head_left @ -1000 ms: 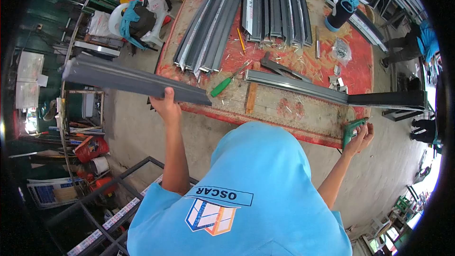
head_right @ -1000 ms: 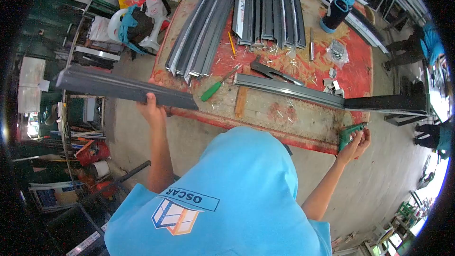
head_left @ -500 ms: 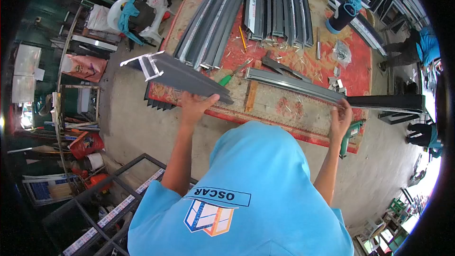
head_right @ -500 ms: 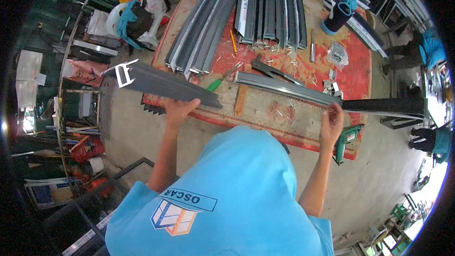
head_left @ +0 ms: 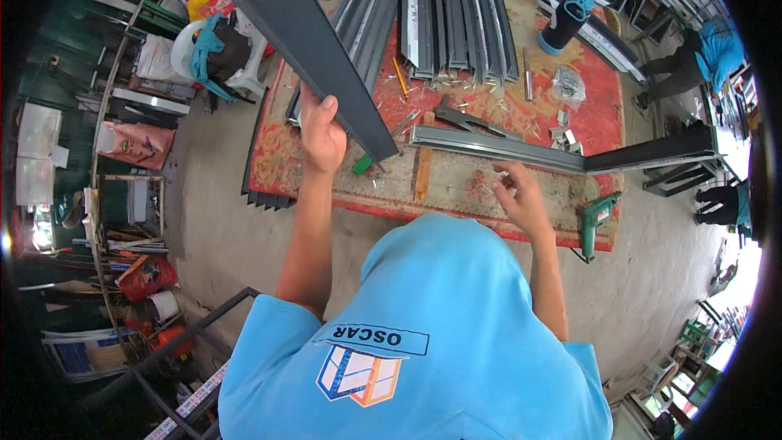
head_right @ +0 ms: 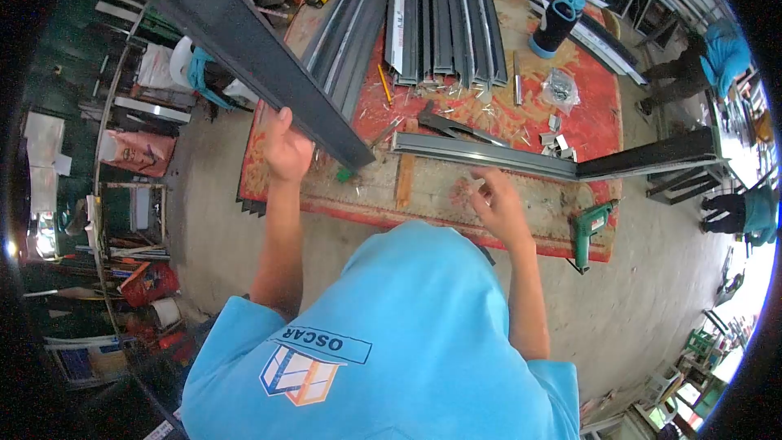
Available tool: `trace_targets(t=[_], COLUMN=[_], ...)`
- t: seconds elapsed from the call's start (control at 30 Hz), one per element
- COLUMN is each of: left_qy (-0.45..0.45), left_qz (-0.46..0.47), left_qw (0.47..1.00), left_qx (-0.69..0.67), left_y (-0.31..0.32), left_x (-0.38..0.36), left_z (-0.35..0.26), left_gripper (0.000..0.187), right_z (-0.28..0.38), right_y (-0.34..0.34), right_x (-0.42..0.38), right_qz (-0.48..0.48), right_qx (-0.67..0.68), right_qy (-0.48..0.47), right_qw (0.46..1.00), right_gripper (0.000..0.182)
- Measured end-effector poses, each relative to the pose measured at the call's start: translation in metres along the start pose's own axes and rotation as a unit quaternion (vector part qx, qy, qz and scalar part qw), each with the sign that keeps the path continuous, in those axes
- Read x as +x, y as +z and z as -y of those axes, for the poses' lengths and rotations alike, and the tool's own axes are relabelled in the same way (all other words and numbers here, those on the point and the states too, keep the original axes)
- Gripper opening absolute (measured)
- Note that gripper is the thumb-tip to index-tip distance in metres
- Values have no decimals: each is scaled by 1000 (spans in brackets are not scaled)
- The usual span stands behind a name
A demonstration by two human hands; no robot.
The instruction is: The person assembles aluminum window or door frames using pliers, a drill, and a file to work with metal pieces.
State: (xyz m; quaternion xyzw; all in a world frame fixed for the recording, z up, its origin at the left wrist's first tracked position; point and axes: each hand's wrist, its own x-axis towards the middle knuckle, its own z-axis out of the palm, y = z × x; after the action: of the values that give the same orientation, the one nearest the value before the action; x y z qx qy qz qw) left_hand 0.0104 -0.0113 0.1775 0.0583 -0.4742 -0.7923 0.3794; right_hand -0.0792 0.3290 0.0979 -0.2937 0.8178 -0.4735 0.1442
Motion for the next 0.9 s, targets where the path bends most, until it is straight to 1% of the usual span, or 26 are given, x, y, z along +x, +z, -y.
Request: trace_targets(t=[0.07,0.1,0.17,0.2,0.23,0.27,0.3,0.33,0.37,0.4,0.43,0.47,0.5,0.53,0.57,0.6,0.63,0.67,0.7,0.73,0.77,0.8,0.83,0.87,0.9], left_qy=[8,6,30,29,6,-19,-26,-27,-99,-169,-185,-185,-208,-228,-228,-243,-256,-257,-276,-292,-292,-231,-170,-169,-100], left_qz=[64,68,52,54,52,50,40,44,85,123,112,114,200,282,281,337,391,389,423,454,454,464,474,475,505], left_qw=[996,996,994,994,997,998,998,998,982,947,914,914,852,771,771,713,648,648,577,500,499,513,525,524,497], left_qx=[53,53,90,89,53,17,32,32,138,242,343,343,438,523,524,565,601,602,642,677,678,684,686,686,699], left_y=[-2,-3,-5,-7,-9,-9,6,4,-3,-13,-33,-18,6,21,21,20,19,20,20,21,23,26,31,40,53], left_x=[7,11,15,16,17,18,18,17,18,21,22,22,19,17,17,17,16,17,19,20,19,18,18,20,23], left_z=[-4,-4,-1,0,0,0,-5,-6,-8,-9,5,-2,-17,-24,-21,-16,-14,-13,-11,-11,-12,-15,-17,-20,-26], left_gripper=[48,48,47,47,48,49,50,50,51,53,53,53,50,48,48,45,42,42,40,41,41,41,43,43,48], right_z=[0,0,1,-1,-4,-7,-8,-9,-10,2,25,45,57,68,77,84,91,94,93,89,84,78,71,62,57], right_y=[3,2,-1,-1,-1,-2,-5,-9,-13,-18,-22,-26,-27,-28,-28,-27,-26,-25,-22,-18,-13,-7,-1,5,11], right_x=[-2,-3,-4,-3,1,6,13,23,31,37,44,49,50,51,53,54,55,57,60,64,68,73,76,80,84], right_qz=[8,4,42,39,7,-26,-30,-10,9,6,-19,-43,-43,-75,-107,-106,-103,-100,-60,-60,-12,35,81,79,171], right_qx=[0,0,-8,-8,-83,-157,-156,-160,-163,-163,-126,-88,-88,-62,-37,-35,-22,-10,-4,-3,6,14,26,26,36], right_qy=[-1,0,24,25,-48,-120,-117,-127,-138,-138,-145,-153,-152,-190,-228,-228,-250,-271,-250,-250,-220,-189,-147,-146,-125], right_qw=[1000,1000,999,999,995,980,980,979,977,977,981,983,983,977,967,967,963,957,966,966,975,981,985,986,977], right_gripper=[31,31,34,34,35,36,36,36,37,37,35,33,33,32,30,30,29,28,31,31,35,40,50,50,51])
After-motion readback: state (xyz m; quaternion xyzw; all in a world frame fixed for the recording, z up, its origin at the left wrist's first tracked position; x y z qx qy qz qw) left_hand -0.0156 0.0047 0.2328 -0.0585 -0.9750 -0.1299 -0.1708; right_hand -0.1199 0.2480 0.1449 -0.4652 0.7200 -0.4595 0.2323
